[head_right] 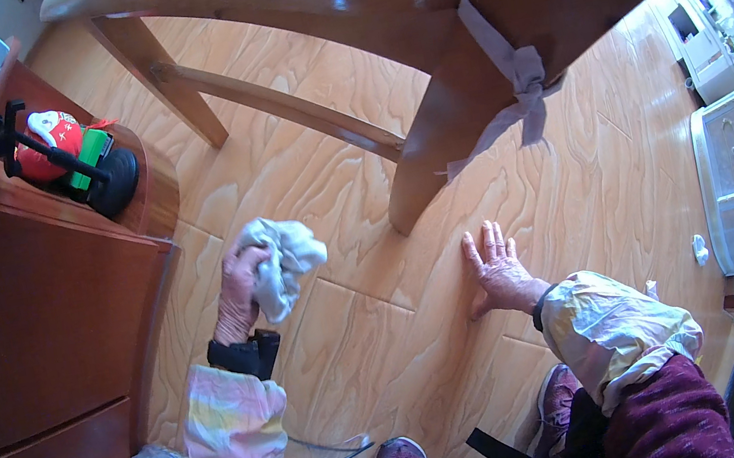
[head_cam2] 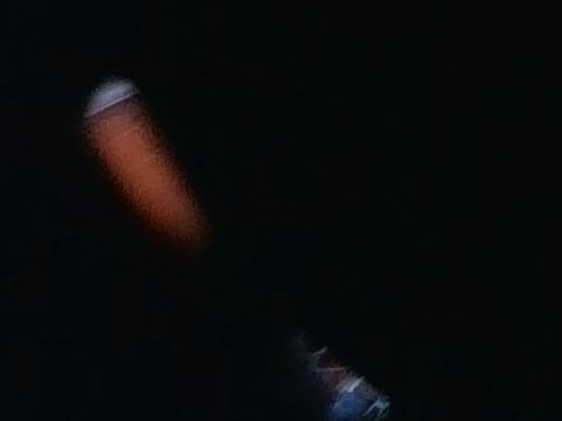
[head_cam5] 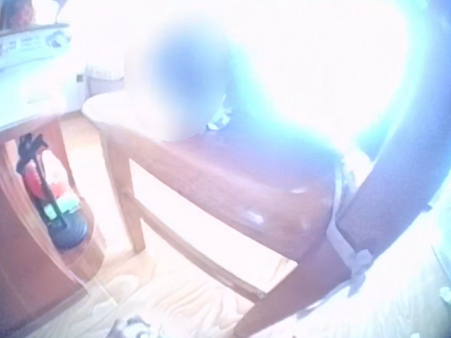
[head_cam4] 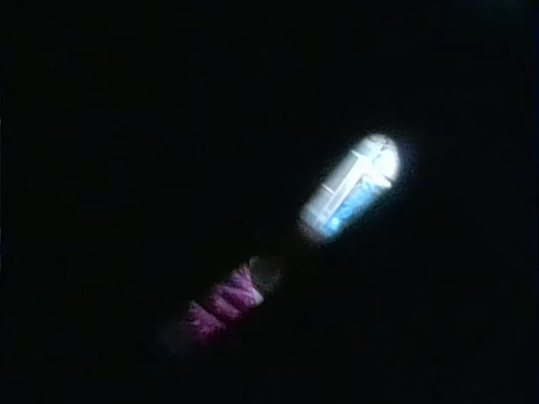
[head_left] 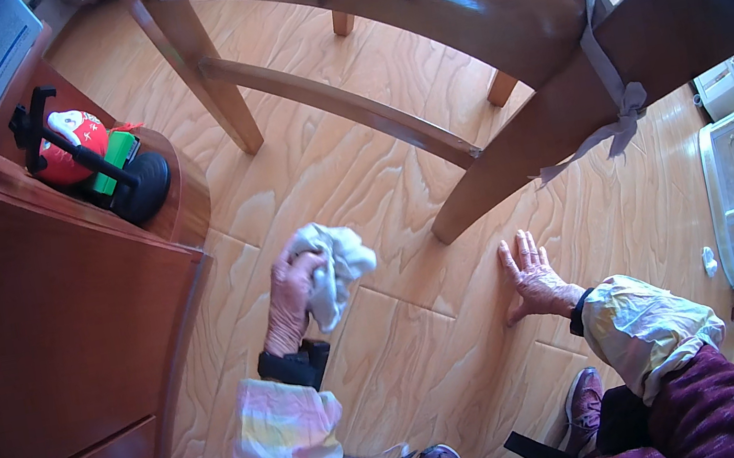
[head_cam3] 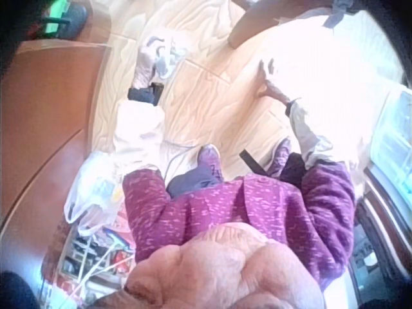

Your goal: The person kneels on the floor and wipes the wooden floor with a cloth, moving around a chair and cabinet to clean different areas.

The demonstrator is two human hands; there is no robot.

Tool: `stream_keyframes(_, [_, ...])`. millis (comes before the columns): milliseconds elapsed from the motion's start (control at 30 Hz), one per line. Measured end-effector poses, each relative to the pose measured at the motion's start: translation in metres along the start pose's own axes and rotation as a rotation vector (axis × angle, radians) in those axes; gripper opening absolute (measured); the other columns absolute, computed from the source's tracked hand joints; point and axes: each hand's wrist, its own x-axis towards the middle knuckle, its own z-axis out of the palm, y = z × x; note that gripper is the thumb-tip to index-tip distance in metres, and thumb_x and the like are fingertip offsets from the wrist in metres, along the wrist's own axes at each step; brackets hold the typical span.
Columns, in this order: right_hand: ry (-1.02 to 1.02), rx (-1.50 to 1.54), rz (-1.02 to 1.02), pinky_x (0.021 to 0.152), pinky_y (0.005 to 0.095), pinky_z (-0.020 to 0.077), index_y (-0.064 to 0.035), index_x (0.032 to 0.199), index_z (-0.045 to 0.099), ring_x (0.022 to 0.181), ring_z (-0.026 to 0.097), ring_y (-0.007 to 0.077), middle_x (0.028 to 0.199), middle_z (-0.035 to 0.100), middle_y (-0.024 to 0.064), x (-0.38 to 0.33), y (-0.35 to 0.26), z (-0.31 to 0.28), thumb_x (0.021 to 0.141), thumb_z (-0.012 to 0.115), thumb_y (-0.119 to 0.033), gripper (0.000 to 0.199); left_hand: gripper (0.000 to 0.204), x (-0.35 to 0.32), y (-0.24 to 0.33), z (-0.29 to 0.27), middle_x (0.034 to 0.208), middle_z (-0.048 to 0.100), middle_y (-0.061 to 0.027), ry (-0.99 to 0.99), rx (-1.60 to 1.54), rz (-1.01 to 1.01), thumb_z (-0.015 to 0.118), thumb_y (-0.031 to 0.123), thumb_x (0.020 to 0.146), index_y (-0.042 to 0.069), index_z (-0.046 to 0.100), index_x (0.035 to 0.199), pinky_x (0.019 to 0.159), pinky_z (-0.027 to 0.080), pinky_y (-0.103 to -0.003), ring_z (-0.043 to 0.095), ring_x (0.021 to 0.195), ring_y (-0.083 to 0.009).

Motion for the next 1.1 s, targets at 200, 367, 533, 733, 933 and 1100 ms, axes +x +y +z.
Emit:
stream_keyframes(200, [0.016,0.005,-0.009,0.106,0.0661,0.0155,0.0001,0.146,0.006,0.136,-0.001,0.0558,0.143,0.001,0.0416,0.003,0.001,0.001,0.045,0.088,-0.049,0.139,0.045,0.028,0.0,-0.021,0.116,0.057,-0.0181,0.562,0.644,0.152,0.057,0.01,0.08,0.0,0.05,0.124,0.091,0.045,-0.036,0.055,0.107,-0.0252])
stream_keyframes(367, [0.02,0.01,0.009,0.106,0.0662,0.0141,0.0001,0.146,0.007,0.136,-0.003,0.0549,0.144,0.0,0.0411,0.002,-0.001,0.001,0.046,0.088,-0.048,0.137,0.052,0.024,-0.016,-0.014,0.139,0.044,-0.0117,0.16,1.381,0.537,0.06,0.019,0.081,0.008,0.049,0.131,0.111,0.023,-0.046,0.033,0.134,-0.0307])
stream_keyframes(533, [0.021,0.006,0.013,0.105,0.0668,0.0137,-0.0001,0.145,0.008,0.136,-0.004,0.0544,0.144,0.0,0.0411,0.001,-0.005,0.0,0.048,0.087,-0.048,0.134,0.055,0.039,-0.035,-0.007,0.143,0.04,-0.0072,-0.028,1.629,0.603,0.053,0.038,0.088,0.011,0.046,0.136,0.114,0.012,-0.05,0.026,0.138,-0.0254])
stream_keyframes(733, [-0.005,-0.018,0.059,0.107,0.0645,0.0141,0.0008,0.145,0.007,0.136,0.0,0.0554,0.143,0.001,0.0418,0.0,-0.01,0.002,0.046,0.087,-0.049,0.136,0.064,0.089,-0.04,0.001,0.146,0.036,-0.0103,-0.119,1.765,0.521,0.047,0.046,0.09,0.006,0.039,0.139,0.113,0.015,-0.048,0.026,0.138,-0.0226])
stream_keyframes(933, [0.041,-0.017,0.037,0.107,0.0638,0.0141,0.0021,0.144,0.01,0.135,0.001,0.0557,0.142,0.003,0.0426,-0.001,-0.01,-0.001,0.047,0.087,-0.048,0.134,0.064,0.146,-0.015,0.033,0.14,0.042,-0.0075,0.114,1.645,0.497,0.05,0.05,0.087,0.008,0.043,0.136,0.11,0.024,-0.045,0.032,0.134,-0.0218])
stream_keyframes(1100, [0.066,0.007,0.01,0.109,0.0618,0.0127,0.0007,0.145,0.012,0.134,0.005,0.0576,0.142,0.003,0.0429,-0.003,-0.009,-0.001,0.048,0.087,-0.05,0.132,0.059,0.125,-0.003,0.006,0.134,0.048,-0.0097,-0.031,1.561,0.536,0.053,0.049,0.085,0.005,0.053,0.125,0.102,0.036,-0.039,0.039,0.129,-0.024])
